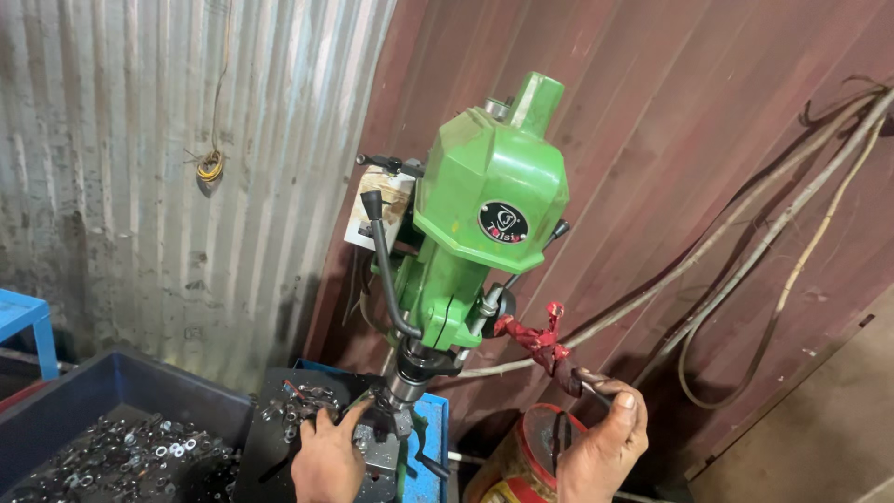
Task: The person operates a green drill press to drill holes in small metal parts. They repeatedly pick up parts from a bin, position them under the drill, lower the drill to bore a hole, and then place the finished part into a collection bin. The process is repeated for multiple parts throughout the clip.
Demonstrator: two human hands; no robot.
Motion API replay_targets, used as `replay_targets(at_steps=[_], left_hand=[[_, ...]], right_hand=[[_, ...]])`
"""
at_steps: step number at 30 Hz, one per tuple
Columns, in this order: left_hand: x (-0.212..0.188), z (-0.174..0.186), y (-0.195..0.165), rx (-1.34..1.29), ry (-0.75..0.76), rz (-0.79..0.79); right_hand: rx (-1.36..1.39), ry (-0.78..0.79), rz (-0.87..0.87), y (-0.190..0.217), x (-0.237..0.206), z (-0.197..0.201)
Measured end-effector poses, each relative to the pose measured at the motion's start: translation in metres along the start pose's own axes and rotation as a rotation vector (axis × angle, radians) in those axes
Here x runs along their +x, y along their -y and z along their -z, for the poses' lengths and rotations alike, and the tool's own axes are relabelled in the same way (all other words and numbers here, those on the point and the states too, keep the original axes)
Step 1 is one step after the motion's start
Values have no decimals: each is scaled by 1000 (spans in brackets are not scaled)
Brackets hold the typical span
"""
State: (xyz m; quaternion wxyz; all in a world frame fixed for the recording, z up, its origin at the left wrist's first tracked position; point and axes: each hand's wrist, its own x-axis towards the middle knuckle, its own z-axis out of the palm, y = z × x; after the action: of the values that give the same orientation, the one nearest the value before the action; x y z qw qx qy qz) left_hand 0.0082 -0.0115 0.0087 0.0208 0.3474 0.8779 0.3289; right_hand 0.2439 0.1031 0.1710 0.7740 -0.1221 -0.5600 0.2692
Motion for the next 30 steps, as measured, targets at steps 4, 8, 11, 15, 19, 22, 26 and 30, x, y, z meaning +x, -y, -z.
replay_targets(at_steps=[4, 8, 11, 15, 19, 22, 26, 30], left_hand=[[-1, 3, -2, -10, 3, 8], [-4, 6, -3, -16, 22, 39], [-6, 4, -2, -14, 10, 53], [-10, 0, -2, -30, 87, 85], [2, 6, -8, -36, -52, -22], [17, 14, -5, -27, -61, -139], [28, 8, 10, 99, -25, -278], [33, 13, 36, 180, 53, -239]], right_hand=[[28, -4, 14, 0, -1, -2], [-9, 12, 55, 2, -1, -4], [-46, 21, 96, 2, 24, -14], [-16, 29, 10, -10, 102, -49], [11, 2, -150, -30, 162, -93], [-13, 2, -211, -37, 173, -101], [-49, 17, -200, -37, 173, -98], [-40, 17, -183, -38, 173, -98]])
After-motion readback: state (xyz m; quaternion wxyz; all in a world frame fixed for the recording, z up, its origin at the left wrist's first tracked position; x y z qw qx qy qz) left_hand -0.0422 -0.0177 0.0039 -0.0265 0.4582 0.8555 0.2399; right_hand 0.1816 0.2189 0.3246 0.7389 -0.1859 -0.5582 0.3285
